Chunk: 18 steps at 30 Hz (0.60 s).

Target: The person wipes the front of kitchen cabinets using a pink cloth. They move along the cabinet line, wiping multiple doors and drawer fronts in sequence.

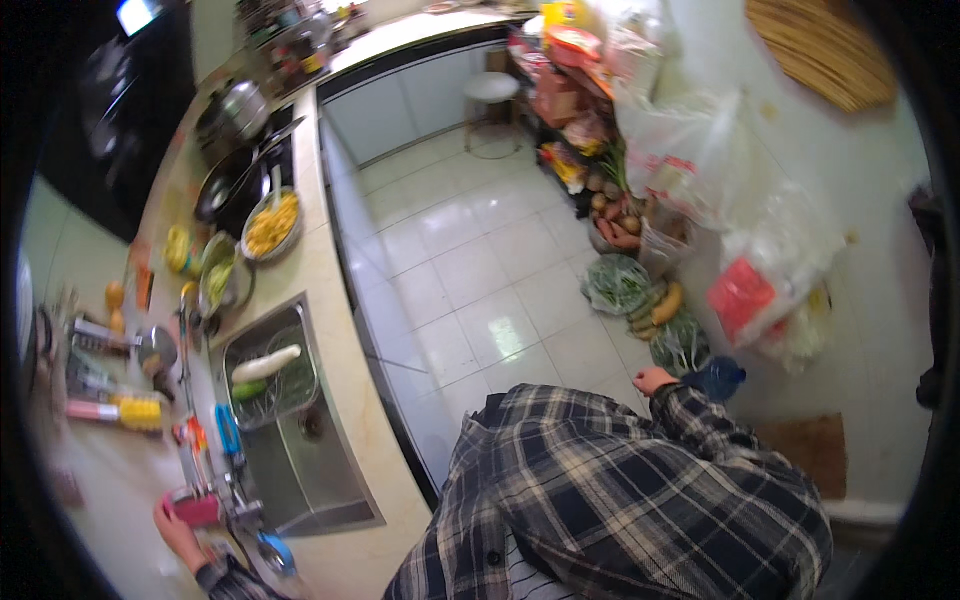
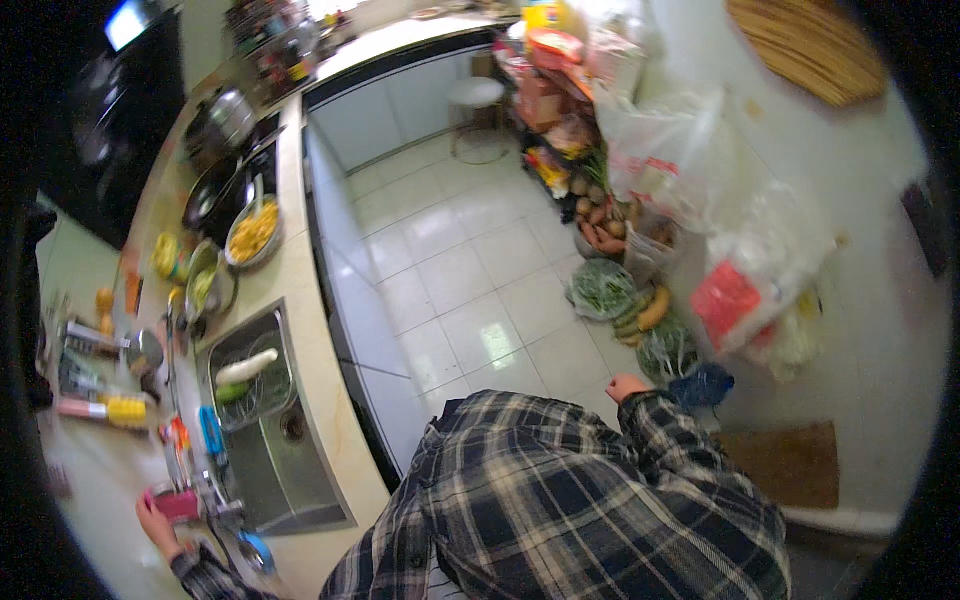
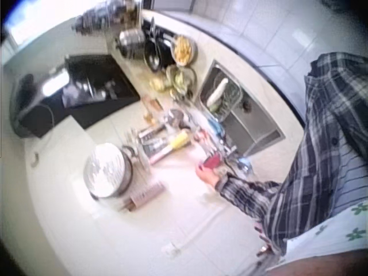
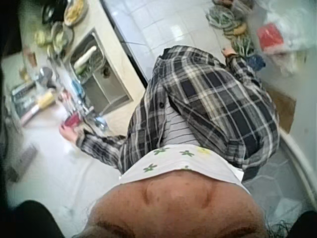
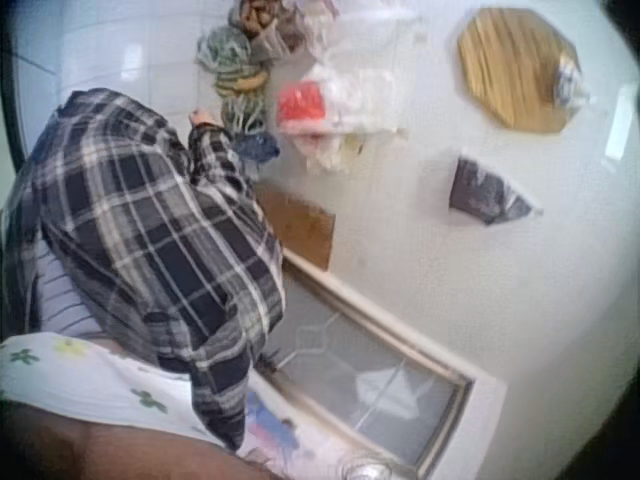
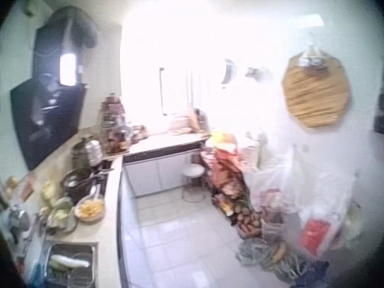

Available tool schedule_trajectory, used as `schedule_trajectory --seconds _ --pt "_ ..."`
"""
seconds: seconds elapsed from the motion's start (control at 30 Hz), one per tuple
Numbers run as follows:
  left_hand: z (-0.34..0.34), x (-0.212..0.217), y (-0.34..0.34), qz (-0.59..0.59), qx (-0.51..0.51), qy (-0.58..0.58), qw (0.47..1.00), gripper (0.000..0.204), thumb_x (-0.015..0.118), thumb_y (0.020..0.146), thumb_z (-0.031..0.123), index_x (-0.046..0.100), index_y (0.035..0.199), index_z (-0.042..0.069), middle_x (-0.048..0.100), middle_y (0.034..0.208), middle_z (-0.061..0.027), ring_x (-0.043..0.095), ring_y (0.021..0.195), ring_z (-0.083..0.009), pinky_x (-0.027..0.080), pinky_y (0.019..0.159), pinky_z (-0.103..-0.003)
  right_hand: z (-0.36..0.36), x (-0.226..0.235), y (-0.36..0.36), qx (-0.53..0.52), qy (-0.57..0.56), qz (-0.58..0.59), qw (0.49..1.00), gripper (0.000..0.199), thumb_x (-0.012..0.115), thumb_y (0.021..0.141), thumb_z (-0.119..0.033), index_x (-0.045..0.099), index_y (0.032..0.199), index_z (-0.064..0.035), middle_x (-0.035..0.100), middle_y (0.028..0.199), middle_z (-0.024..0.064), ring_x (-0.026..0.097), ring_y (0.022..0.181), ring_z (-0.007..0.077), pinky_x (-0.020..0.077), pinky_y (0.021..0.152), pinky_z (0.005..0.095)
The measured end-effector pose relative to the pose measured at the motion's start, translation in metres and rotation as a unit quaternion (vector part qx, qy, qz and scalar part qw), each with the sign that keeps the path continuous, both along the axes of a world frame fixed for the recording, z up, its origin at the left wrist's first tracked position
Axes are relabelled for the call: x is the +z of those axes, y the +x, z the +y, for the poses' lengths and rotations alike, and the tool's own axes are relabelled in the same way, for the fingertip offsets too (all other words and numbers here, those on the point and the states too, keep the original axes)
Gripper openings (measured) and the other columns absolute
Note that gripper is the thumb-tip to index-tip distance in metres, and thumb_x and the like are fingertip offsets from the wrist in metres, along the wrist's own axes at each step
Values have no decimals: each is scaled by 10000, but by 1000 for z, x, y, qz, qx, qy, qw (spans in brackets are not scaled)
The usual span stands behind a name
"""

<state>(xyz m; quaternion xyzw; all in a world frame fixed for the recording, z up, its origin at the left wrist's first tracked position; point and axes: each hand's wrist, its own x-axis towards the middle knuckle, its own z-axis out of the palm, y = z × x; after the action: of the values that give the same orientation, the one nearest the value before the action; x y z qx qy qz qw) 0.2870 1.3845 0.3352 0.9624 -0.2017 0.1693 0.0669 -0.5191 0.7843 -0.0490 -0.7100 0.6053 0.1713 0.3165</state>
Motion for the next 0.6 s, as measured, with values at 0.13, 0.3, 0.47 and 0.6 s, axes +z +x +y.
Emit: schedule_trajectory --seconds 0.13,0.3,0.47,0.6 --pt "15 2 9 -13 -62 -18 998 250 519 912 17 582 1154 26 601 1120 -134 575 1054 -274 438 967 -363 7 22 7 -39 -3 20 999 283 596 830 -295 721 924 -60 701 786 133 672 733 274 525 717 405" --pt "7 -6 -15 -121 -81 -77 986 152 618 886 68 662 979 -44 657 936 -219 608 828 -337 500 818 -394 13 32 15 9 10 13 1000 282 590 884 -283 731 964 -52 691 917 186 643 855 359 502 781 492" --pt "-15 -12 -20 -183 -104 -156 965 181 573 926 112 626 1014 -38 644 944 -244 615 834 -370 501 807 -425 21 33 15 -20 10 7 1000 269 594 885 -285 730 970 -69 701 947 159 644 865 357 511 784 489" --pt "-42 18 -19 -285 -126 -178 933 181 554 934 113 614 1022 -34 644 933 -249 619 830 -378 504 795 -433 24 39 11 -40 39 22 998 278 573 913 -276 704 1046 -70 679 1006 161 623 924 350 503 826 482"
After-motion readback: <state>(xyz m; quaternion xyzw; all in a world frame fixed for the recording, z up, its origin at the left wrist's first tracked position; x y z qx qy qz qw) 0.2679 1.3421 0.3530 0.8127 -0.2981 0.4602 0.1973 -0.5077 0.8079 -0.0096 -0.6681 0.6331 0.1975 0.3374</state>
